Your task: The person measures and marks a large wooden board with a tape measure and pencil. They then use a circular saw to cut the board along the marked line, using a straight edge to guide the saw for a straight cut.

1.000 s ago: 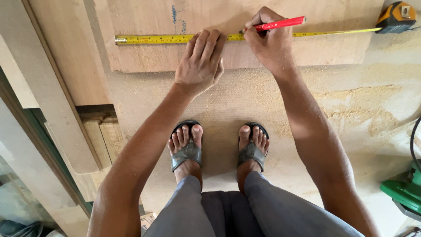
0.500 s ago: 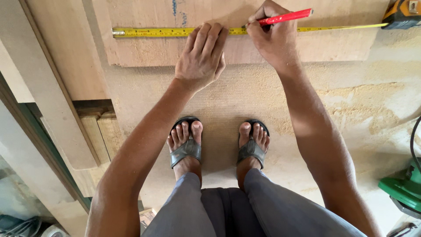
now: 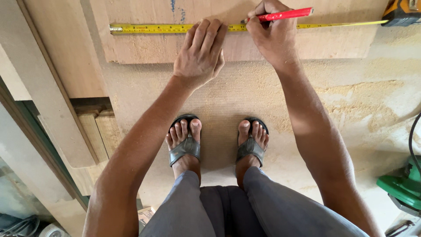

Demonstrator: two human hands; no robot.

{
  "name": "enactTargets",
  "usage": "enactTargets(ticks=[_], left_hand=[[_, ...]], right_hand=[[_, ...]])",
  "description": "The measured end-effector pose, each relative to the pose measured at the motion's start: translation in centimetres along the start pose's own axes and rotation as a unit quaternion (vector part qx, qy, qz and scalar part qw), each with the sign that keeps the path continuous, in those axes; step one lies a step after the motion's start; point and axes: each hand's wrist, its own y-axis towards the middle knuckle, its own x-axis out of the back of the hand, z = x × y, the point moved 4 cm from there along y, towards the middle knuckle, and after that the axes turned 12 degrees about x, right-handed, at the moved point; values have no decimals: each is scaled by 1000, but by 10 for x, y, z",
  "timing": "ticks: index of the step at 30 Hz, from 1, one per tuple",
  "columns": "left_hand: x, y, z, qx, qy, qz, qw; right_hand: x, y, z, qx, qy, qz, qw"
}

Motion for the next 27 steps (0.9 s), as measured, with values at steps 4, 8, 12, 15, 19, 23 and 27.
enactTargets(ticks=[4, 8, 12, 15, 19, 23, 27], left_hand=[[-1, 1, 1, -1, 8, 4, 1000], [-2, 0, 1, -6, 12, -5, 1000], [-2, -1, 1, -5, 13, -4, 1000], [-2, -1, 0, -4, 17, 2, 1000], [-1, -1, 1, -4, 12, 2, 1000], [0, 0, 0, -4, 11, -10, 1000], [2, 1, 0, -4, 7, -5, 1000]], right_hand=[[0, 0, -4, -4, -30, 6, 1000], [0, -2, -7, 5, -29, 15, 999], [-2, -1, -7, 17, -16, 9, 1000], [-3, 0, -5, 25, 5, -14, 1000], [-4, 1, -1, 47, 20, -26, 998], [-2, -2, -7, -32, -49, 15, 998], [-3, -3, -9, -22, -25, -6, 999]])
